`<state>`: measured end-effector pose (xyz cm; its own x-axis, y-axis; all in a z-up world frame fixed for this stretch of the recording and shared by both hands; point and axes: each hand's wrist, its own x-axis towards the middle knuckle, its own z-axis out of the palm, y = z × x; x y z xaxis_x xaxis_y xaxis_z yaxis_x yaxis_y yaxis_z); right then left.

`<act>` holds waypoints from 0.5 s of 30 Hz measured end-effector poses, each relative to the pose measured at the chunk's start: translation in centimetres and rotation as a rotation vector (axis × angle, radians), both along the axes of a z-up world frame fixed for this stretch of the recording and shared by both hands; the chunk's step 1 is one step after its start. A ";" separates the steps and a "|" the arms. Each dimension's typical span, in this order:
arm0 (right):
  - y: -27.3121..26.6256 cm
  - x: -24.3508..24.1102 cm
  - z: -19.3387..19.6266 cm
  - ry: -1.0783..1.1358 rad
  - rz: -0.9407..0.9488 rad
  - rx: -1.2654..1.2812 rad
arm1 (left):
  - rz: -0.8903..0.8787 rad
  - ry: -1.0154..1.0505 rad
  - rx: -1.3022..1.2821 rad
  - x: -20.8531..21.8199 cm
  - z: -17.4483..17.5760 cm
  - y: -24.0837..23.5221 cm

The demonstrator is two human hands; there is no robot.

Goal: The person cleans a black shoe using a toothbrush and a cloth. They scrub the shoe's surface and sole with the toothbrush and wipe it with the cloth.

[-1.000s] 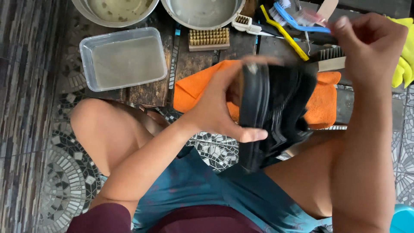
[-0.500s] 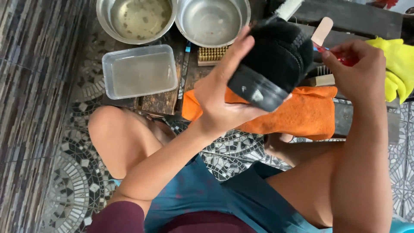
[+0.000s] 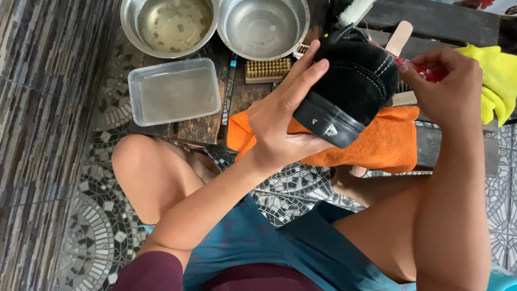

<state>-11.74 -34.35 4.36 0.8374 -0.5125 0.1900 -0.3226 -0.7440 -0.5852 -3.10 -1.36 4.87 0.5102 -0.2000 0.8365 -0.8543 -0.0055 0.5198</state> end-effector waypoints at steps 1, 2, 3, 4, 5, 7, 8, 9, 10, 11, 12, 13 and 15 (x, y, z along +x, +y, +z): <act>0.1 0.0 0.1 -0.001 0.000 -0.001 | 0.000 -0.001 -0.001 0.1 -0.1 -0.1; 0.2 0.0 0.2 -0.008 0.009 -0.001 | 0.004 -0.021 0.004 0.1 -0.2 -0.1; 0.3 0.0 0.3 -0.016 0.017 -0.002 | 0.007 -0.043 0.008 0.2 -0.3 -0.2; 0.2 0.1 0.3 -0.018 0.017 -0.003 | 0.007 -0.045 0.007 0.3 -0.4 -0.1; 0.1 0.0 0.3 -0.027 0.040 -0.006 | -0.002 -0.046 0.021 0.4 -0.5 0.0; 0.1 0.0 0.3 -0.037 0.062 -0.010 | -0.012 -0.046 0.034 0.5 -0.5 0.1; 0.1 0.0 0.3 -0.033 0.054 -0.004 | -0.003 -0.054 0.029 0.6 -0.4 0.1; 0.2 0.0 0.3 -0.030 0.046 0.001 | 0.007 -0.061 0.023 0.7 -0.4 0.1; 0.1 -0.1 0.2 -0.031 0.046 0.001 | 0.006 -0.062 0.023 0.7 -0.5 0.1; -0.1 -0.1 0.0 -0.029 0.053 -0.014 | 0.007 -0.074 0.017 0.8 -0.5 0.0; -0.2 -0.1 -0.1 -0.026 0.059 -0.029 | 0.007 -0.086 0.012 0.8 -0.6 -0.1; -0.1 -0.2 0.0 -0.025 0.060 -0.029 | 0.008 -0.084 0.012 0.7 -0.6 0.0; 0.2 -0.1 0.2 -0.006 0.066 -0.054 | -0.025 -0.071 0.012 0.7 -0.6 0.1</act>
<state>-11.89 -34.19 4.54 0.8677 -0.4456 0.2205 -0.2690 -0.7938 -0.5454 -2.41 -1.31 4.23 0.4443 -0.2226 0.8678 -0.8890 0.0103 0.4578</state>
